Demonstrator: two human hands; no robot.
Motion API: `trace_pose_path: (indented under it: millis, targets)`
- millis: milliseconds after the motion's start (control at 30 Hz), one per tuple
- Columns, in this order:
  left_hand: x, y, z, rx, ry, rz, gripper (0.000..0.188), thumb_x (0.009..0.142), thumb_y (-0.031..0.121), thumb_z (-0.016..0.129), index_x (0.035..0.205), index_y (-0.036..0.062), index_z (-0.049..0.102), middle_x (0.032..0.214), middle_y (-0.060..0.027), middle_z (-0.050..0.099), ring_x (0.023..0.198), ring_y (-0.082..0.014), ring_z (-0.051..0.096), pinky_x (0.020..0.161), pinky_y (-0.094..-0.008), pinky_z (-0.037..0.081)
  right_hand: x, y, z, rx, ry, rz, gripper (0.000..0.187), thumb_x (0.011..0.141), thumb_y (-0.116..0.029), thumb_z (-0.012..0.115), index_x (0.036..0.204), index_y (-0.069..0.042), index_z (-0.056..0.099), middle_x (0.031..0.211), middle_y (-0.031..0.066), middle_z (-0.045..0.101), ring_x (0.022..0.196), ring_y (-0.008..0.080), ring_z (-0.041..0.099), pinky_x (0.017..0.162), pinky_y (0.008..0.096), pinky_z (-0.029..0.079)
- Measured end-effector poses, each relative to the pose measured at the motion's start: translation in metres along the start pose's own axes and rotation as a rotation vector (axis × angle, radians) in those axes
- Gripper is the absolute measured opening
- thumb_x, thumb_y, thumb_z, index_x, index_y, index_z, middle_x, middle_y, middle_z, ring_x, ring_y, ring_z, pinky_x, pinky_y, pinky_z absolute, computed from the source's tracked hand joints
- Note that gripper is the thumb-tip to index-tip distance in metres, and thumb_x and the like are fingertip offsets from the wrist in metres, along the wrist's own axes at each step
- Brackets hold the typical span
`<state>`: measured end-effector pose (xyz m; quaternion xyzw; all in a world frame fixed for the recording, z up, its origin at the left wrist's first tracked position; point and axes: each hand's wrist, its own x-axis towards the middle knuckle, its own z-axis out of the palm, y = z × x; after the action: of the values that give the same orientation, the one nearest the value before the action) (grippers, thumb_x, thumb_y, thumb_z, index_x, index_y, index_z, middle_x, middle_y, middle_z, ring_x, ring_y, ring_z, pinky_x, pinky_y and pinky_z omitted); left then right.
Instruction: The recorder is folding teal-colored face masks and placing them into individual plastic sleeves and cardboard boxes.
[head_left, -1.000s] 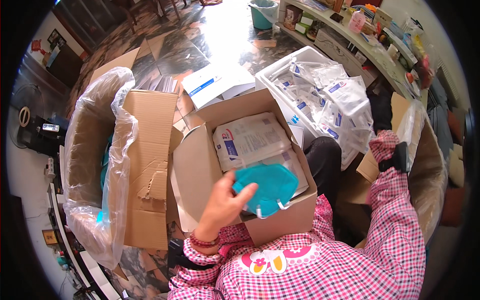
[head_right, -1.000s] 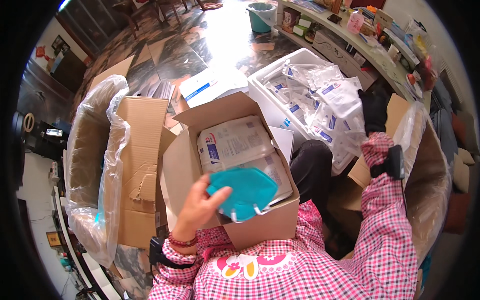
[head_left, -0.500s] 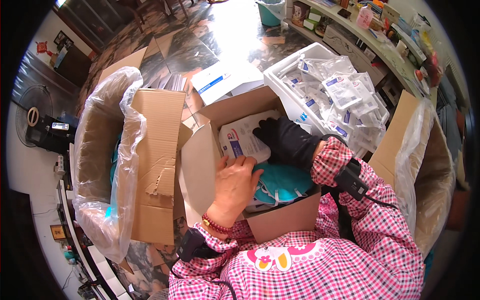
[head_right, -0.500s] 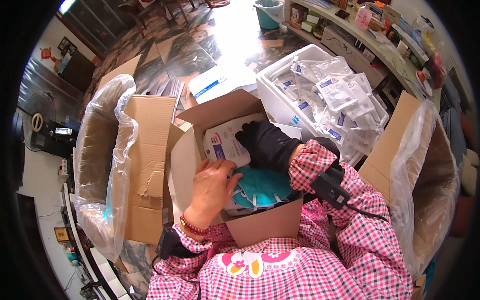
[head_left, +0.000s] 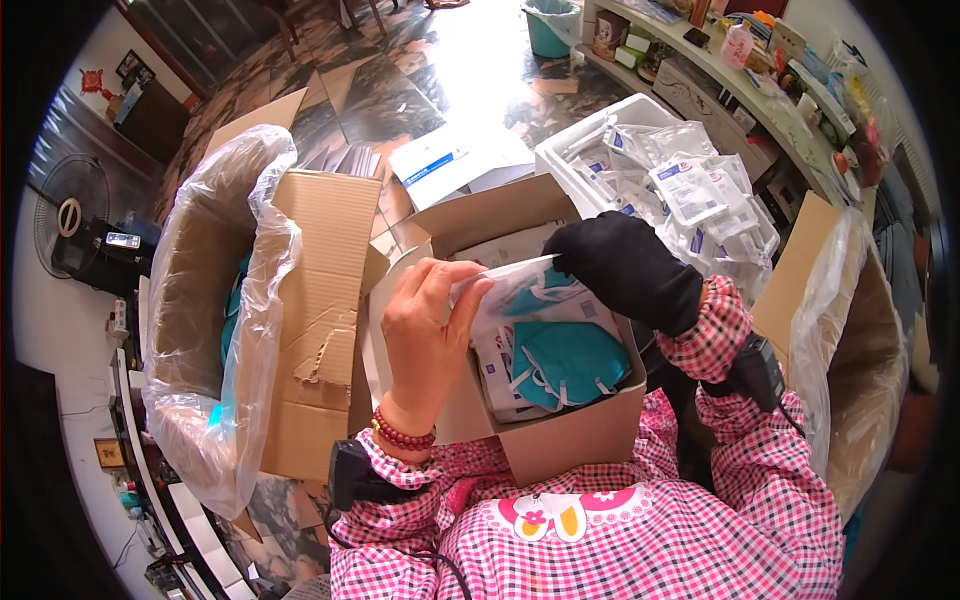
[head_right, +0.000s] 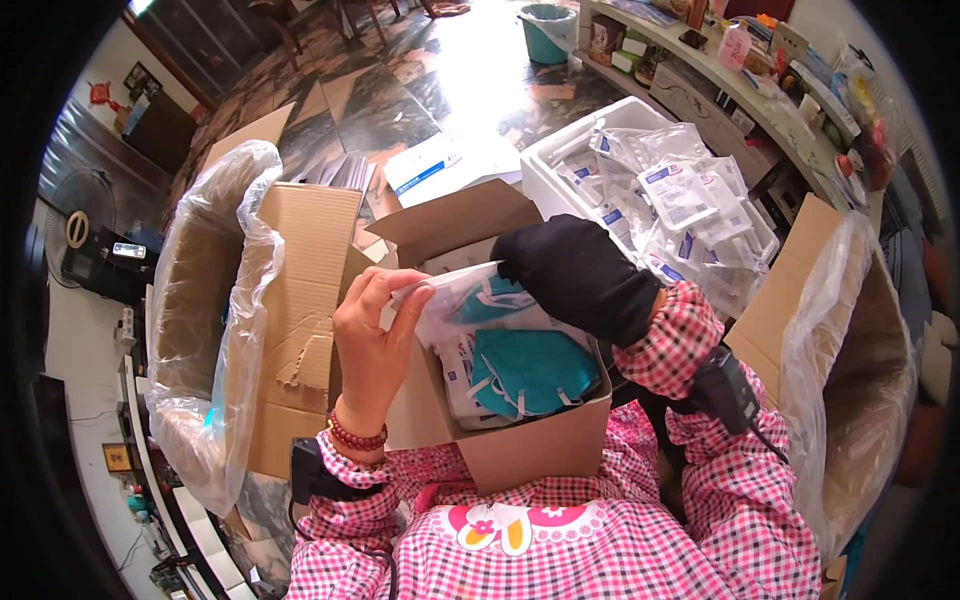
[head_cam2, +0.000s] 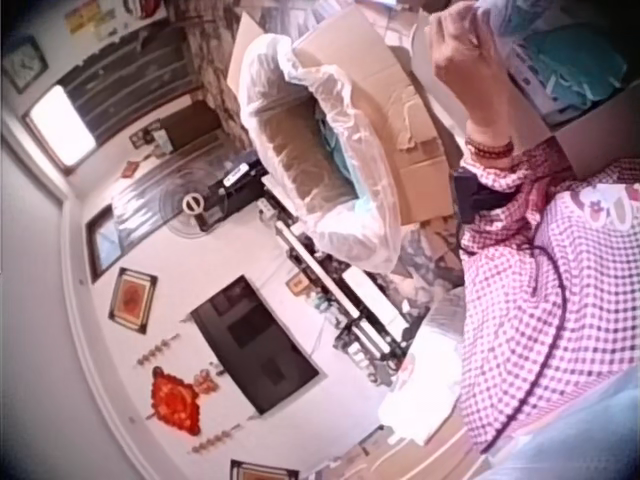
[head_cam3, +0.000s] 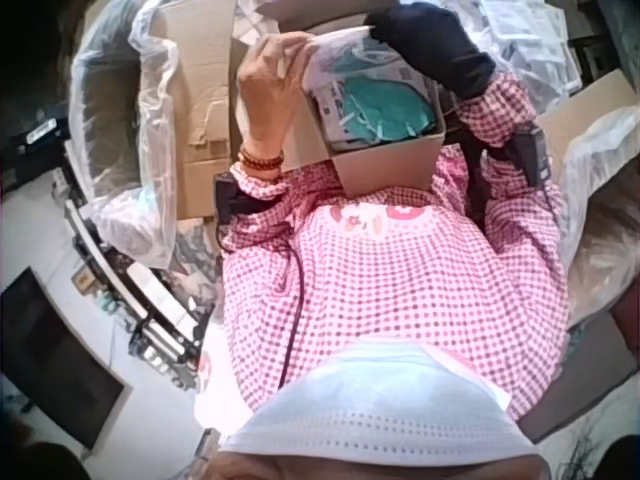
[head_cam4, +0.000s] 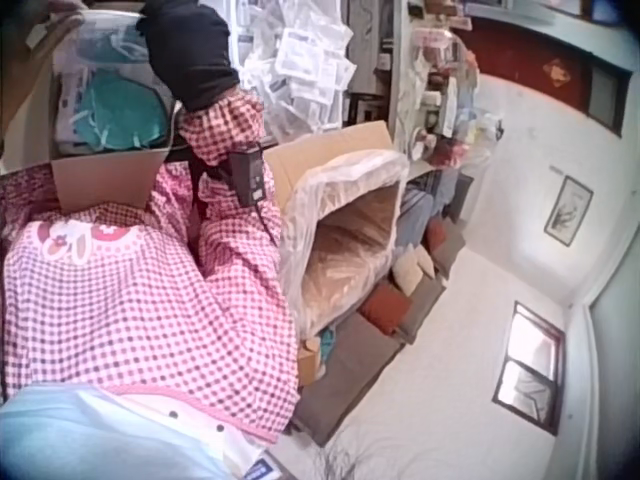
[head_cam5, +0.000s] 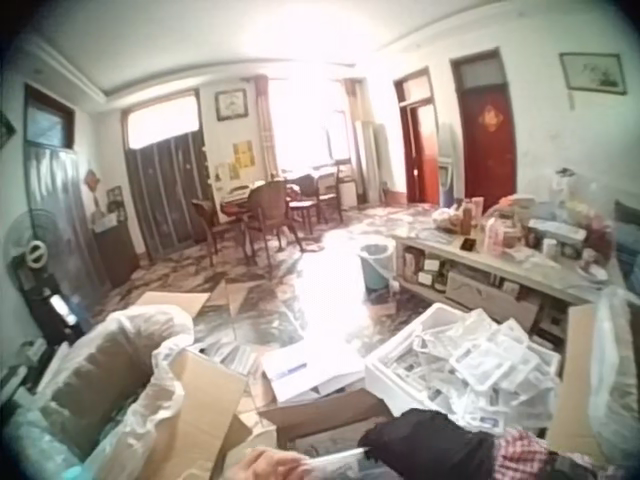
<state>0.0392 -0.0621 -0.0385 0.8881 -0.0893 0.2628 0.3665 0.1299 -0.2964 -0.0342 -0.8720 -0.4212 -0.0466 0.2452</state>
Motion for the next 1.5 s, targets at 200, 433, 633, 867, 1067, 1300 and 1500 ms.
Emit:
trace_pose_path:
  millis: [200, 433, 633, 867, 1067, 1300, 1500]
  targets:
    - [0.000, -0.005, 0.010, -0.461, -0.008, -0.301, 0.010, 0.090, 0.008, 0.075, 0.094, 0.0007, 0.070, 0.079, 0.0023, 0.063, 0.069, -0.0049, 0.050, 0.063, -0.0200, 0.041, -0.004, 0.003, -0.002, 0.052, 0.059, 0.058, 0.015, 0.084, -0.014, 0.069, 0.097, -0.008, 0.069, 0.087, 0.0147, 0.071, 0.082, 0.0357, 0.069, 0.072, 0.0430, 0.055]
    - [0.005, -0.004, 0.011, -0.436, 0.057, -0.163, 0.005, 0.089, 0.002, 0.075, 0.090, -0.0004, 0.070, 0.079, 0.0011, 0.065, 0.072, -0.0049, 0.056, 0.065, -0.0196, 0.043, 0.015, -0.037, 0.008, 0.136, 0.230, -0.020, 0.030, 0.076, -0.020, 0.081, 0.102, -0.009, 0.071, 0.089, 0.0148, 0.070, 0.083, 0.0360, 0.068, 0.072, 0.0429, 0.054]
    - [0.019, 0.008, -0.001, -0.241, 0.142, 0.084, 0.008, 0.084, 0.004, 0.077, 0.084, 0.0030, 0.069, 0.073, -0.0045, 0.065, 0.061, -0.0131, 0.055, 0.056, -0.0268, 0.042, 0.027, -0.050, 0.002, 0.143, 0.140, -0.020, 0.024, 0.079, -0.022, 0.078, 0.099, -0.009, 0.071, 0.088, 0.0133, 0.071, 0.084, 0.0352, 0.068, 0.072, 0.0422, 0.054]
    - [0.017, 0.027, -0.003, -0.312, 0.140, -0.103, 0.013, 0.091, 0.008, 0.072, 0.082, 0.0018, 0.065, 0.068, -0.0024, 0.060, 0.060, -0.0099, 0.054, 0.056, -0.0245, 0.041, 0.025, -0.071, -0.002, -0.093, 0.311, -0.229, 0.012, 0.084, -0.019, 0.070, 0.080, -0.008, 0.064, 0.069, 0.0105, 0.059, 0.063, 0.0299, 0.059, 0.059, 0.0407, 0.045]
    - [0.015, -0.001, 0.014, -0.592, -0.042, -0.533, 0.023, 0.096, 0.012, 0.065, 0.077, 0.0012, 0.061, 0.064, 0.0032, 0.056, 0.060, -0.0034, 0.046, 0.054, -0.0241, 0.037, 0.017, -0.086, 0.002, -0.380, 0.323, -0.467, 0.021, 0.080, -0.013, 0.068, 0.068, -0.009, 0.051, 0.062, 0.0044, 0.040, 0.053, 0.0200, 0.045, 0.053, 0.0357, 0.038]
    - [0.023, -0.038, 0.038, -0.054, 0.040, -0.403, 0.019, 0.090, 0.013, 0.065, 0.081, -0.0035, 0.064, 0.072, -0.0235, 0.065, 0.068, -0.0400, 0.065, 0.066, -0.0463, 0.050, -0.009, -0.116, -0.026, -0.410, 0.291, -0.472, 0.017, 0.078, -0.015, 0.066, 0.069, -0.011, 0.052, 0.062, 0.0011, 0.037, 0.052, 0.0158, 0.043, 0.053, 0.0335, 0.037]
    - [0.020, -0.026, 0.026, 0.261, 0.125, -0.105, 0.017, 0.085, 0.018, 0.075, 0.095, 0.0059, 0.068, 0.088, -0.0093, 0.067, 0.087, -0.0326, 0.067, 0.075, -0.0417, 0.054, -0.010, -0.067, -0.030, -0.518, 0.358, -0.249, 0.030, 0.075, -0.036, 0.082, 0.076, -0.016, 0.060, 0.064, 0.0006, 0.048, 0.059, 0.0215, 0.048, 0.056, 0.0361, 0.041]
